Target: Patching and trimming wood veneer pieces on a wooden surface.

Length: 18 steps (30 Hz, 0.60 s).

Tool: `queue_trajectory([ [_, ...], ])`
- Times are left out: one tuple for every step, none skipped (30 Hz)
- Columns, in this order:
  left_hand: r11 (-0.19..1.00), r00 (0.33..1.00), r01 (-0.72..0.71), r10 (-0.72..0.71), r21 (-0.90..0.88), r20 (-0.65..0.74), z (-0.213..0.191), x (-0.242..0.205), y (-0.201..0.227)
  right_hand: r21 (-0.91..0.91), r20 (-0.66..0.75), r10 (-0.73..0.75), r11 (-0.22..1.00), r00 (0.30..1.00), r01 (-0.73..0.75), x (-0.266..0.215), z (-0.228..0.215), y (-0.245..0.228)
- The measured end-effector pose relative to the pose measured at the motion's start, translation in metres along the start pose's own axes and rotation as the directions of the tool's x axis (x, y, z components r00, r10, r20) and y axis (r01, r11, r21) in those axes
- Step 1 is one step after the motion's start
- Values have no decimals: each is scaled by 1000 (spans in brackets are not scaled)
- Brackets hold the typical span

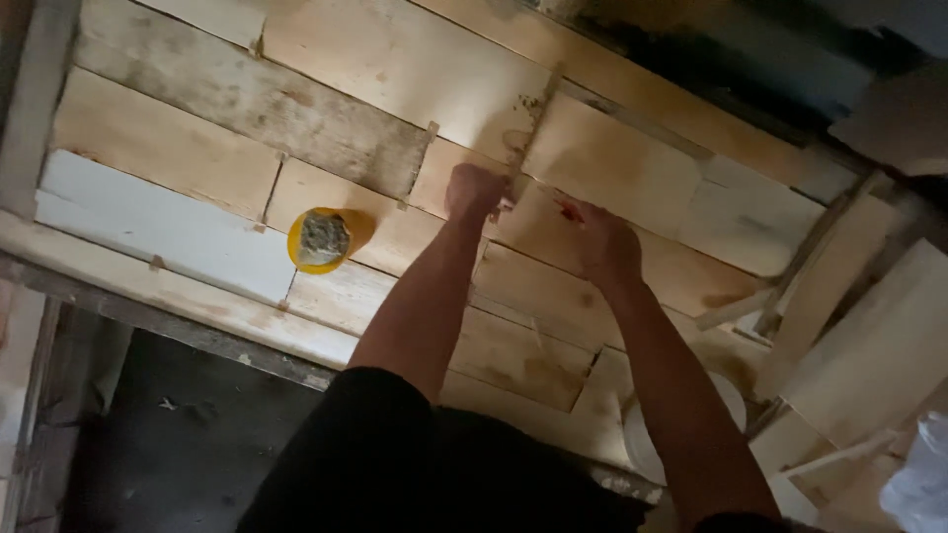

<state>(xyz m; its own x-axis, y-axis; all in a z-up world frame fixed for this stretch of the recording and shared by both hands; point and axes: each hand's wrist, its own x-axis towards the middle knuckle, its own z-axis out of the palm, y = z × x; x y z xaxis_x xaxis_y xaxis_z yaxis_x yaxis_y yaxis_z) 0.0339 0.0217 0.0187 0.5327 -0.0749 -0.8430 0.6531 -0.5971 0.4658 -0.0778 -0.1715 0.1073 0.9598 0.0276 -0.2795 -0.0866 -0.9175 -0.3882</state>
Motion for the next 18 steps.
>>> queue_trajectory([
  [1000,1000,-1,1,1,5,0,-5,-2,-2,0,4,1000,1000,-4,-4,4,3],
  [996,996,-19,12,-84,-88,-1,-9,-2,26,48,87,996,995,-89,-8,7,7],
  [985,984,-45,14,-168,-180,-2,-14,-2,51,98,168,984,981,-173,-11,10,11],
  [984,984,-52,21,-168,-179,2,-3,-6,48,92,169,984,981,-174,-16,15,12],
  [978,987,-49,16,-203,-161,6,7,-11,49,89,188,980,978,-193,-21,21,14],
  [970,990,-43,9,-238,-142,10,17,-16,50,89,206,976,974,-211,-25,26,15],
  [970,990,-48,13,-240,-143,10,17,-15,47,85,205,977,975,-209,-28,31,15],
  [940,995,-69,42,-334,-88,9,18,-16,30,48,181,983,982,-182,-31,35,15],
  [901,997,-83,75,-426,-36,9,18,-16,11,12,155,988,988,-155,-34,40,15],
  [900,996,-88,80,-427,-37,9,23,-17,10,8,154,988,988,-155,-34,44,17],
  [910,997,-79,81,-406,-13,9,28,-17,-5,-3,158,987,987,-158,-34,47,19],
  [920,997,-70,81,-385,13,10,33,-18,-20,-14,163,986,987,-163,-34,51,21],
  [920,996,-73,85,-385,14,9,36,-22,-21,-17,164,986,986,-165,-34,48,18],
  [879,998,-44,63,-474,24,9,39,-26,-2,-10,173,985,985,-173,-34,45,15],
  [830,999,-13,41,-558,37,9,43,-30,18,-2,183,983,983,-182,-34,42,13],
  [829,998,-17,46,-559,38,8,44,-32,15,-7,183,983,983,-183,-33,41,13],
  [831,995,-58,96,-554,40,8,45,-34,18,8,200,980,980,-200,-33,40,14],
  [830,989,-97,144,-550,42,7,46,-38,21,25,215,976,976,-215,-32,40,14],
])
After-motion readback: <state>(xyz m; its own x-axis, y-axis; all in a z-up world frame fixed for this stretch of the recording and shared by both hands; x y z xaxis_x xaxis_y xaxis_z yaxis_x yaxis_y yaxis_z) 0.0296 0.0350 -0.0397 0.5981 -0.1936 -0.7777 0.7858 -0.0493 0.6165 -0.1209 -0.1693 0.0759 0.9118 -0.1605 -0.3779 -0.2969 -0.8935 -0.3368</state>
